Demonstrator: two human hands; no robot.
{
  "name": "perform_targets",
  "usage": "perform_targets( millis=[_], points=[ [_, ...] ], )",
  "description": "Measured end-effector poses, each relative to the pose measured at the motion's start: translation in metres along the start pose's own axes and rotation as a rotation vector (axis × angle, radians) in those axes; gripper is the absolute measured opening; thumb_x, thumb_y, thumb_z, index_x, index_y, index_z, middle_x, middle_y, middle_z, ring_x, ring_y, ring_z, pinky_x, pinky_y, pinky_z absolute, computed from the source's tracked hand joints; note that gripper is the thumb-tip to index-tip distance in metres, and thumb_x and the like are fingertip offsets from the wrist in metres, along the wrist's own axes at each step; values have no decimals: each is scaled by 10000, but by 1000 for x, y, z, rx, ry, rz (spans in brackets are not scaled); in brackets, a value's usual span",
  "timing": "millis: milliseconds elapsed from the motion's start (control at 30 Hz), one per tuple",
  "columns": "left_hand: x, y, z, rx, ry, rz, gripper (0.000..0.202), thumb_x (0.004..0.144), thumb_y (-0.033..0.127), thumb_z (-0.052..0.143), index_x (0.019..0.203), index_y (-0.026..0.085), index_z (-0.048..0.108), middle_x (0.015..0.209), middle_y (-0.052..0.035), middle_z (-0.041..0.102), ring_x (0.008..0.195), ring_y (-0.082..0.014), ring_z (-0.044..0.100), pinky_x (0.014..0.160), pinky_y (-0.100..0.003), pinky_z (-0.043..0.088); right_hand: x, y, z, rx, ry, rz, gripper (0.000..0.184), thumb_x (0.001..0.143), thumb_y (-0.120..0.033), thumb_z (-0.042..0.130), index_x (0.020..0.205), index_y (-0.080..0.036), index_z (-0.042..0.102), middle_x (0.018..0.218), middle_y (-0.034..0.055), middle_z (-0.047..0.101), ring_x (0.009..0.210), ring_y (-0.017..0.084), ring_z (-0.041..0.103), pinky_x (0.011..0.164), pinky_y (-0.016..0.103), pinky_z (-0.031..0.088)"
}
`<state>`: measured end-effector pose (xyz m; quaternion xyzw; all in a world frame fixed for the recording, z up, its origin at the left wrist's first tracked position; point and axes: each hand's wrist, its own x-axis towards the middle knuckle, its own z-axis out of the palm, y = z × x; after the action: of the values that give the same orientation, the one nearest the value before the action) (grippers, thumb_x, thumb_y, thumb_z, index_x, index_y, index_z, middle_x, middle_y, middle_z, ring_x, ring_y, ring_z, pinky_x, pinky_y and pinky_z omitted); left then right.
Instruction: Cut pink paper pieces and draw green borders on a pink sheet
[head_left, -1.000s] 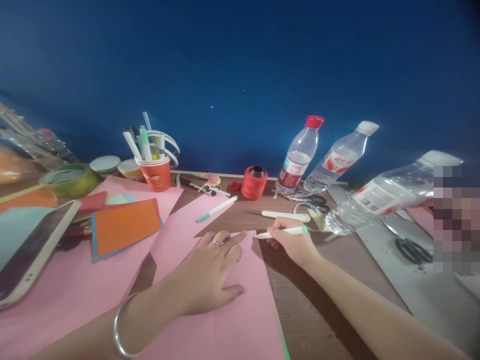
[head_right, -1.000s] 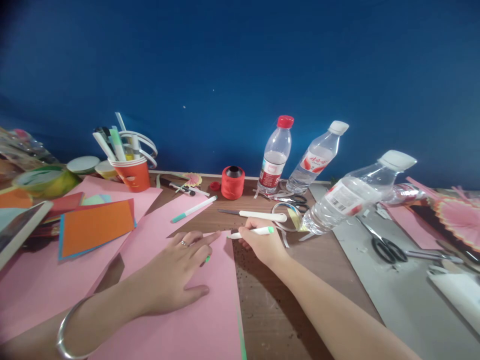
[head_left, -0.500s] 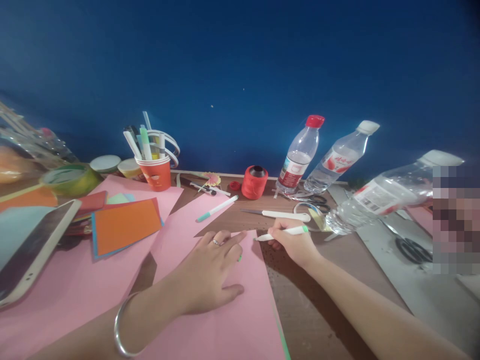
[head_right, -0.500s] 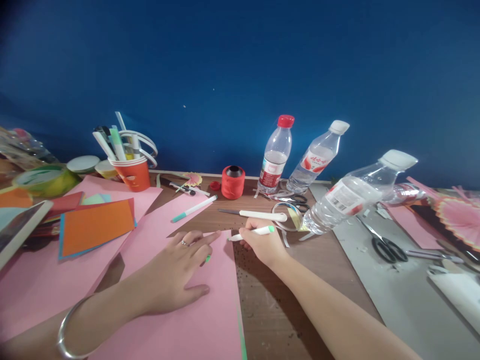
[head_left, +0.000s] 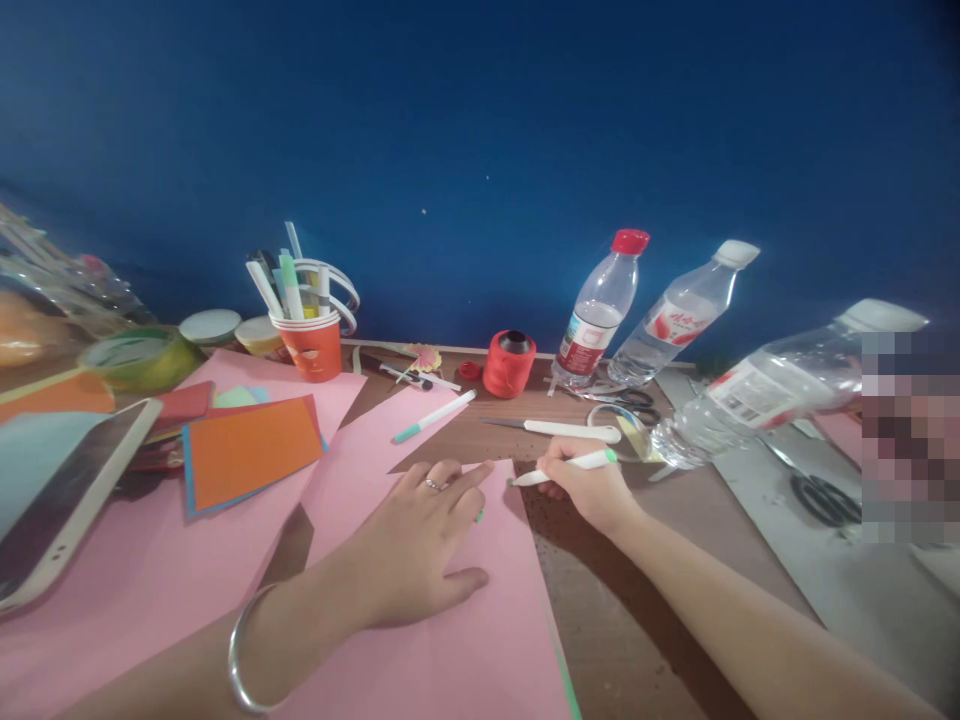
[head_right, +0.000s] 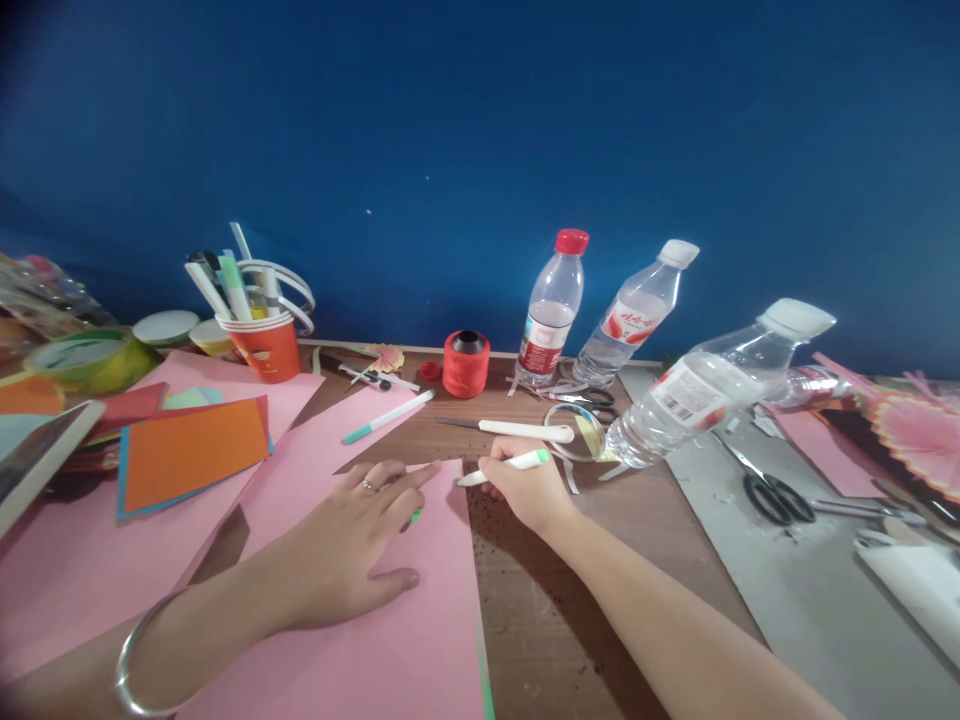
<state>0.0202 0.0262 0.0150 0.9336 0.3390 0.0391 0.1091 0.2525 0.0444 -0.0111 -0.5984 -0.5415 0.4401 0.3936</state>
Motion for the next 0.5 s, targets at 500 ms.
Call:
perform_targets(
  millis=[500],
  points=[
    [0,-1,1,4,-17,-6,291,773,411,567,969,200,530,1455,-40,337,1171,-335,384,919,-483,314,1,5,-2,184,48,15,223,655,-230,563,442,-199,506,403,-14,571,381,122,478,398,228,343]
  ],
)
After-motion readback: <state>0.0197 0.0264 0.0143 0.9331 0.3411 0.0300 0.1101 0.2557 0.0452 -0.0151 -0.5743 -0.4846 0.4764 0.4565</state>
